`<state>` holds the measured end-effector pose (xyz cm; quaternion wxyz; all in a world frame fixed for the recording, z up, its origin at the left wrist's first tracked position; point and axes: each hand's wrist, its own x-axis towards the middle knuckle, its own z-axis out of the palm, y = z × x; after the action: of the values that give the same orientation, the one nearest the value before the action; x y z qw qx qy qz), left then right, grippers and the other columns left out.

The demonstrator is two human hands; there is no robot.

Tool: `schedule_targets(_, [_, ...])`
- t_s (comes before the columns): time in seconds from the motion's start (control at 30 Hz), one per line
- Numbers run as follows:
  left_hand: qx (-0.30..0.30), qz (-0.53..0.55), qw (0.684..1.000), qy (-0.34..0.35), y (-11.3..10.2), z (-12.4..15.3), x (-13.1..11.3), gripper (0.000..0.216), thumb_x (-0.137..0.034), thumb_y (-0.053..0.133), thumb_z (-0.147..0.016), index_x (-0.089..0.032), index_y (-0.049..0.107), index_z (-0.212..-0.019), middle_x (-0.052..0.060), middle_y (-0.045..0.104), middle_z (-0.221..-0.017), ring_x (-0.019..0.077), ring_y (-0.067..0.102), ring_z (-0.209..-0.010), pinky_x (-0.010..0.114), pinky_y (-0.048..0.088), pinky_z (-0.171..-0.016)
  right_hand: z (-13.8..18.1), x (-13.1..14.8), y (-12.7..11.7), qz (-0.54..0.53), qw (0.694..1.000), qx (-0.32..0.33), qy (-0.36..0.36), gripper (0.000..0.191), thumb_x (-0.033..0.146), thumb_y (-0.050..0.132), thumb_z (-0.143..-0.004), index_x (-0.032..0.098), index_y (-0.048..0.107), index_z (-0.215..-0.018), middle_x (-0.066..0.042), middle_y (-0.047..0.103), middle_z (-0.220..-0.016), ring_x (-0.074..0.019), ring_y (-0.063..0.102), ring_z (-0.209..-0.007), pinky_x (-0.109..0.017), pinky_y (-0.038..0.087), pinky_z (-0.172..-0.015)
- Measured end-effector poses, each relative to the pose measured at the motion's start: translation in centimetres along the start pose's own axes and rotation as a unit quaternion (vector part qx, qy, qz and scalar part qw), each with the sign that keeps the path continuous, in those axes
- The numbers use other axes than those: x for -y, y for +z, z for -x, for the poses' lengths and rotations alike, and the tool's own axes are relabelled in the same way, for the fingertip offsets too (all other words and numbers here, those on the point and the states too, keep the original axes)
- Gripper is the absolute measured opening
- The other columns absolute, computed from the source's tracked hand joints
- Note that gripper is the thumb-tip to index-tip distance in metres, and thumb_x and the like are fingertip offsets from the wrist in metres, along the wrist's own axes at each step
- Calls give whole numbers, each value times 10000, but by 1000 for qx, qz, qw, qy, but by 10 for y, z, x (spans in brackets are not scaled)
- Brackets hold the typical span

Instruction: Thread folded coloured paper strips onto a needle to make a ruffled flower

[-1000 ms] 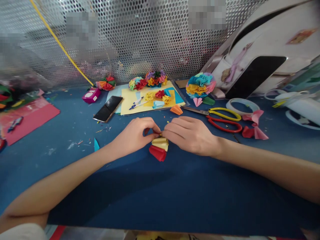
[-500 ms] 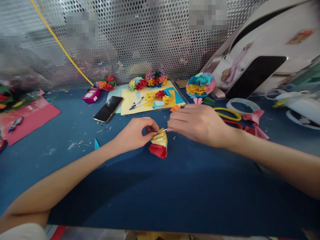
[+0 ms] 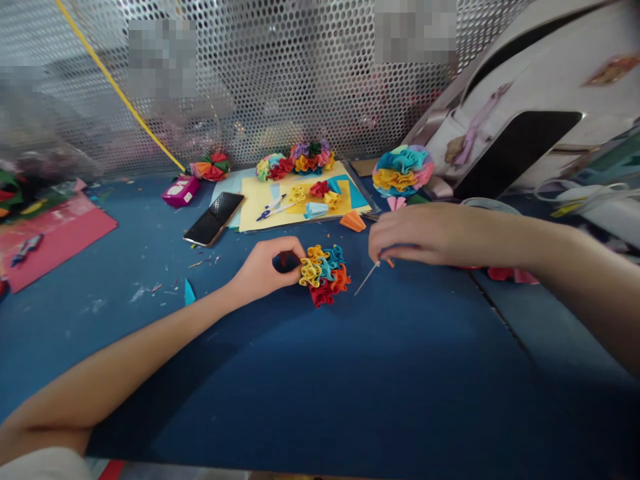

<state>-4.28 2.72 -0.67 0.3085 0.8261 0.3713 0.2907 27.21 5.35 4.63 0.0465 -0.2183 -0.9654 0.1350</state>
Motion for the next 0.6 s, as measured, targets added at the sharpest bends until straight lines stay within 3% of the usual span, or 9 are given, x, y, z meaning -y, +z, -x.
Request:
schedule_targets(0.1, [-6, -25, 1000, -8, 1, 2, 3, 98, -147, 578, -768, -176, 577, -861, -11, 641, -793, 97, 539, -669, 229, 453, -644, -3, 0, 17, -22, 999, 35, 6, 246, 277, 447, -1042, 254, 648, -900, -7, 678, -906, -172, 627, -796, -309, 444, -694])
schedule_targets(0.23, [-1, -98, 995, 0, 2, 4, 3, 151, -148, 581, -811, -199, 533, -945, -10, 648, -865, 116, 570, -720, 238, 456, -674, -8, -2, 30, -28, 999, 22, 21, 202, 268, 510, -1009, 244, 607, -834, -11, 633, -831, -175, 593, -756, -289, 380, -597])
schedule_targets(0.4, [22, -244, 965, 94, 4, 6, 7, 124, -190, 589, -890, -208, 501, -976, 23, 668, -910, 176, 594, -791, 302, 445, -729, -8, -9, 33, -70, 996, 46, 21, 173, 290, 503, -1023, 246, 577, -873, -23, 630, -882, -181, 596, -801, -288, 426, -643])
schedule_targets(0.6, [11, -332, 930, 160, 4, 7, 8, 121, -237, 567, -927, -195, 471, -988, 49, 679, -890, 202, 610, -781, 338, 407, -713, -7, -15, 33, -93, 994, 50, 14, 132, 287, 522, -1016, 255, 568, -896, -29, 633, -912, -194, 607, -822, -299, 447, -666])
